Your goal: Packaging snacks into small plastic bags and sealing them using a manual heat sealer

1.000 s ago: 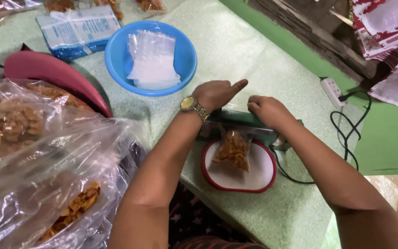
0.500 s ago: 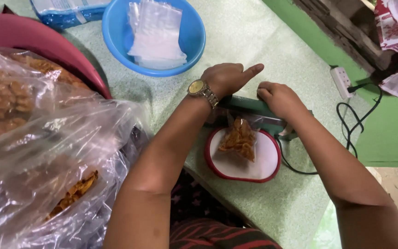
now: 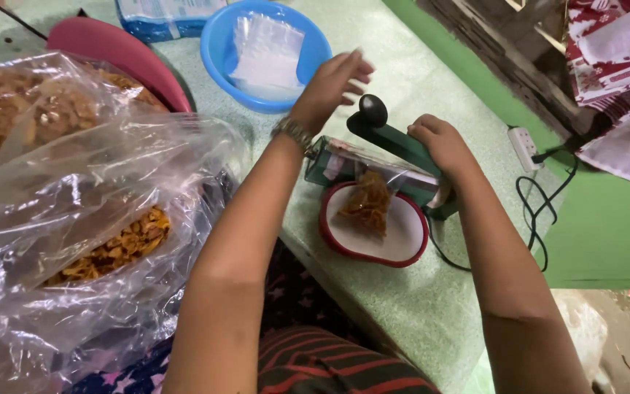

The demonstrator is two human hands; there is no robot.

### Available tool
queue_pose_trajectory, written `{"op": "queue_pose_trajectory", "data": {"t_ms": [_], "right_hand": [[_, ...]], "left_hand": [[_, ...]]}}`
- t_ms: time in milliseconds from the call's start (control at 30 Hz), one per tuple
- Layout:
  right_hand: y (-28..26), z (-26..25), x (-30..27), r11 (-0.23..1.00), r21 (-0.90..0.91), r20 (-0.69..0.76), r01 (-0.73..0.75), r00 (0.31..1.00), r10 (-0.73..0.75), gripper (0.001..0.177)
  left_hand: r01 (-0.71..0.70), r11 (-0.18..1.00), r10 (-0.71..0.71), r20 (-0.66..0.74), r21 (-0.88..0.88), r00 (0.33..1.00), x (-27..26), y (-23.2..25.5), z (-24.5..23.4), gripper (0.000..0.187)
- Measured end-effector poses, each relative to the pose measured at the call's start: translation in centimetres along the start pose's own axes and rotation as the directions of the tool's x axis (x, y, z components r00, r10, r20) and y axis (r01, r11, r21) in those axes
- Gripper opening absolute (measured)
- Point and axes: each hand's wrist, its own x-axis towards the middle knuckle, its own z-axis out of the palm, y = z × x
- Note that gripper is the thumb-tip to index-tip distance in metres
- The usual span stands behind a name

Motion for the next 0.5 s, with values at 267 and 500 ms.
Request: {"op": "queue_pose_trajectory", "data": {"t_ms": [267, 500], "right_hand": [[4.1, 0.8, 0.4, 0.846, 0.286, -0.461, 0.451, 0.838, -0.291, 0.02], [6.7, 4.3, -7.2, 0.9, -0.016, -0.638, 0.436, 0.689, -0.345, 0.012]], "left_hand": [[0.041, 0.881, -0.021, -0.049, 0.471, 0.999, -5.6, -7.5, 1.2, 0.023], [0.15, 0.779, -0.167, -0.03, 0.609, 0.985, -12.0, -0.3, 5.2, 0.046]]}}
